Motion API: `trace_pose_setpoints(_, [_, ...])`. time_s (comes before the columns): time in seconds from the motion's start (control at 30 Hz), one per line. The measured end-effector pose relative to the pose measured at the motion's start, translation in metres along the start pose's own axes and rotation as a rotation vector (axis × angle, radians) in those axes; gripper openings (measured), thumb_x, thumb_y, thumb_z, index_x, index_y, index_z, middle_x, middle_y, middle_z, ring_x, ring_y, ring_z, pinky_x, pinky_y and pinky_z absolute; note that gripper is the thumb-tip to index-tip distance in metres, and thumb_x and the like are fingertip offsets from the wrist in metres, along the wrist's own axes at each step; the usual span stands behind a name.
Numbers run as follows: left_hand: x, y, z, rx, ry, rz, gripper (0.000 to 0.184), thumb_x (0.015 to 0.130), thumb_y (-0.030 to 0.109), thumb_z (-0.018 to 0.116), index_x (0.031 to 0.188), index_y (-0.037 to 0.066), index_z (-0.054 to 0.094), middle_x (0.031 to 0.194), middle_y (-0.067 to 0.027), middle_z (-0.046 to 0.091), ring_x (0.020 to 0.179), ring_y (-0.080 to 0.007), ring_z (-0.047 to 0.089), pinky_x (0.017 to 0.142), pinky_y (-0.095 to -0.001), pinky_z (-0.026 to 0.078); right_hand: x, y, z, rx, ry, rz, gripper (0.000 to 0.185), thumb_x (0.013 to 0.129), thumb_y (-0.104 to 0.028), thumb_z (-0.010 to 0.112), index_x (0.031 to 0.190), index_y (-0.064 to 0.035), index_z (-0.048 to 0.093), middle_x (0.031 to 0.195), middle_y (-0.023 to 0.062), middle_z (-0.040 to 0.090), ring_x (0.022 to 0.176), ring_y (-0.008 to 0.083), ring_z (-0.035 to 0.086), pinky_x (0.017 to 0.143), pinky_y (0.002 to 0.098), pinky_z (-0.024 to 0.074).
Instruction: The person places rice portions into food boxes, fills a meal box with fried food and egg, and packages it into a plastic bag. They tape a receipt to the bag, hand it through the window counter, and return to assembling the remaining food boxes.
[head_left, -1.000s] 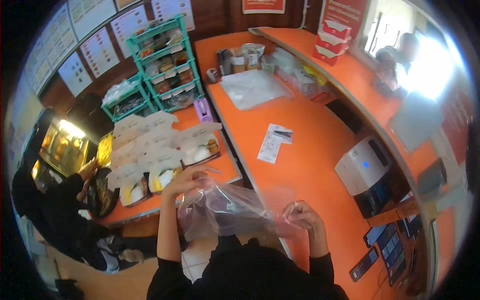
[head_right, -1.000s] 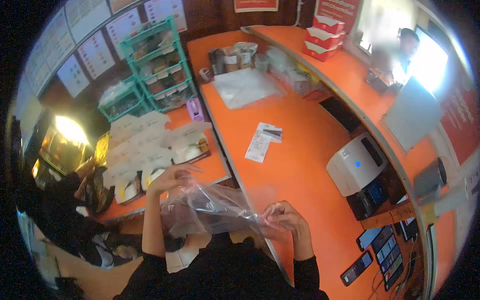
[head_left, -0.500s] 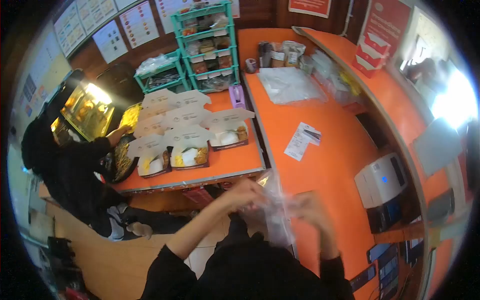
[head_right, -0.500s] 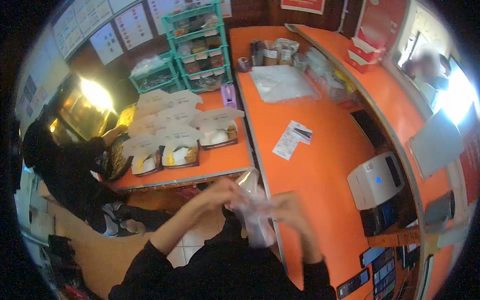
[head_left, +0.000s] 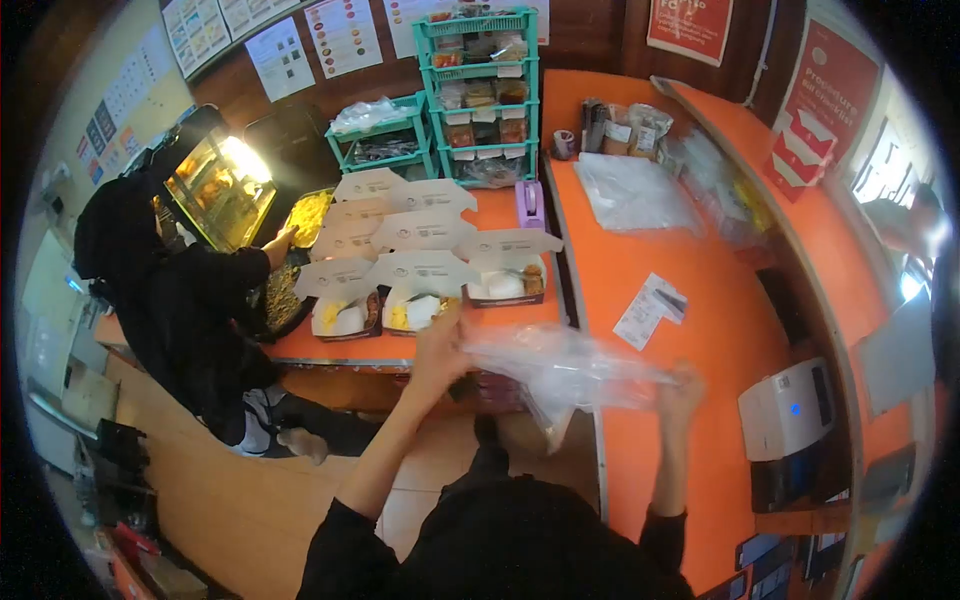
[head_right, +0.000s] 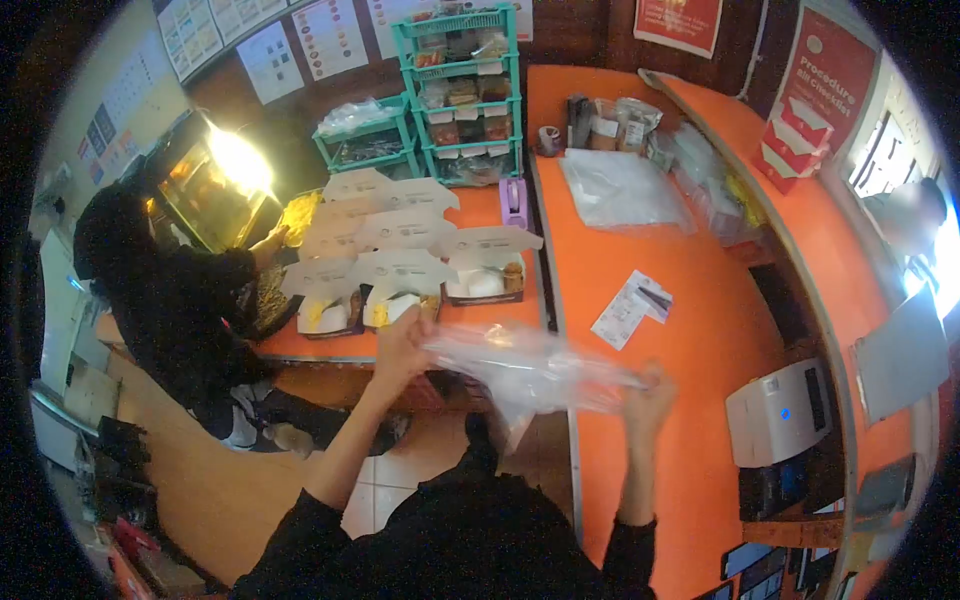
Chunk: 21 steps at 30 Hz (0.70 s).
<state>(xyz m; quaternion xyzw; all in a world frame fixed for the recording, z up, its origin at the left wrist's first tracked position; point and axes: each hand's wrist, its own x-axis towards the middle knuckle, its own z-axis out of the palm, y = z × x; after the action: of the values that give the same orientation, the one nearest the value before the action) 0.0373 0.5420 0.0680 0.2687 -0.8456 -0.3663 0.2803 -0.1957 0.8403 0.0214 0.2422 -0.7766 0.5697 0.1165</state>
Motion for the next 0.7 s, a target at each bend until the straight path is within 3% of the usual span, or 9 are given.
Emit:
trace_pose_setpoints(0.07, [-0.001,-0.017,-0.008,0.015,0.089,0.091,0.023,0.073,0.001,0.063,0.091,0.002,0.049,0.076,-0.0132,0.061,0.071,-0.0272,0.063,0.063,-0.0386,0.047,0.033,-0.012,-0.041,-0.074,0.226,-0.077,0.042,0.075,-0.003,0.072,0.066,-0.0093,0.031,0.067,-0.0026,0.025,0.06,0.0096,0.026,0.049,0.0288,0.0241])
trace_pose_setpoints(0.2, [-0.014,-0.035,-0.003,-0.011,0.11,0.104,0.031,0.076,0.002,0.062,0.103,0.004,0.047,0.077,-0.0153,0.061,0.073,-0.0374,0.061,0.062,-0.0403,0.047,0.042,-0.014,-0.022,0.059,0.243,-0.121,0.045,0.073,-0.005,0.076,0.068,-0.008,0.032,0.064,-0.0002,0.026,0.06,0.0096,0.028,0.05,0.0278,0.027])
trace_pose_setpoints(0.3, [-0.031,-0.046,-0.011,-0.07,0.164,0.143,0.037,0.078,0.008,0.066,0.11,0.004,0.047,0.081,-0.0156,0.061,0.078,-0.0386,0.062,0.067,-0.0415,0.048,0.024,-0.034,-0.005,-0.194,0.197,-0.216,0.044,0.076,-0.006,0.077,0.069,-0.0063,0.034,0.062,0.0014,0.027,0.061,0.0108,0.03,0.053,0.0276,0.032])
trace_pose_setpoints(0.37, [-0.04,-0.045,-0.028,0.143,0.053,-0.427,0.049,0.077,0.014,0.07,0.119,0.003,0.048,0.103,-0.02,0.058,0.092,-0.0394,0.06,0.077,-0.0415,0.049,0.024,-0.033,-0.024,-0.251,0.024,0.24,0.04,0.076,-0.007,0.076,0.071,-0.0061,0.036,0.061,0.0025,0.028,0.061,0.012,0.031,0.053,0.0291,0.0341])
trace_pose_setpoints(0.4, [-0.046,-0.052,-0.017,0.14,0.047,-0.424,0.049,0.077,0.014,0.07,0.119,0.003,0.048,0.103,-0.02,0.058,0.092,-0.0394,0.06,0.077,-0.0415,0.049,0.025,-0.031,-0.023,-0.255,0.028,0.242,0.04,0.076,-0.007,0.076,0.071,-0.0061,0.036,0.061,0.0025,0.028,0.061,0.012,0.031,0.053,0.0291,0.0341])
trace_pose_setpoints(0.47, [-0.061,-0.068,0.02,0.287,0.163,-0.075,0.065,0.075,0.018,0.074,0.131,0.005,0.044,0.124,-0.0221,0.047,0.106,-0.0394,0.055,0.085,-0.0415,0.049,0.026,-0.028,-0.022,-0.372,0.145,-0.086,0.036,0.077,-0.008,0.074,0.072,-0.0068,0.039,0.06,0.0033,0.029,0.057,0.0142,0.034,0.05,0.0295,0.0338])
trace_pose_setpoints(0.5, [-0.061,-0.056,0.031,0.601,0.18,0.245,0.073,0.075,0.023,0.075,0.137,0.006,0.04,0.134,-0.0219,0.037,0.115,-0.0412,0.049,0.093,-0.0456,0.046,0.029,-0.033,-0.02,-0.328,0.129,-0.059,0.035,0.077,-0.01,0.074,0.071,-0.0072,0.04,0.059,0.0052,0.03,0.054,0.017,0.035,0.049,0.0304,0.0348])
trace_pose_setpoints(0.57, [-0.058,-0.013,0.066,0.399,0.223,0.616,0.074,0.077,0.028,0.074,0.139,0.006,0.041,0.135,-0.0197,0.041,0.118,-0.0415,0.048,0.101,-0.0488,0.04,0.022,-0.067,-0.011,-0.291,0.0,-0.091,0.029,0.078,-0.012,0.073,0.074,-0.0075,0.044,0.058,0.0085,0.036,0.051,0.0232,0.041,0.049,0.0339,0.0386])
trace_pose_setpoints(0.7, [-0.028,0.031,0.126,-0.3,-0.293,0.359,0.061,0.075,0.022,0.072,0.127,-0.003,0.051,0.129,-0.0208,0.051,0.115,-0.0376,0.053,0.096,-0.0427,0.045,-0.007,-0.141,-0.021,-0.39,-0.178,-0.326,0.023,0.077,-0.012,0.07,0.091,-0.0056,0.054,0.069,0.0135,0.056,0.065,0.0297,0.06,0.056,0.0414,0.0468])
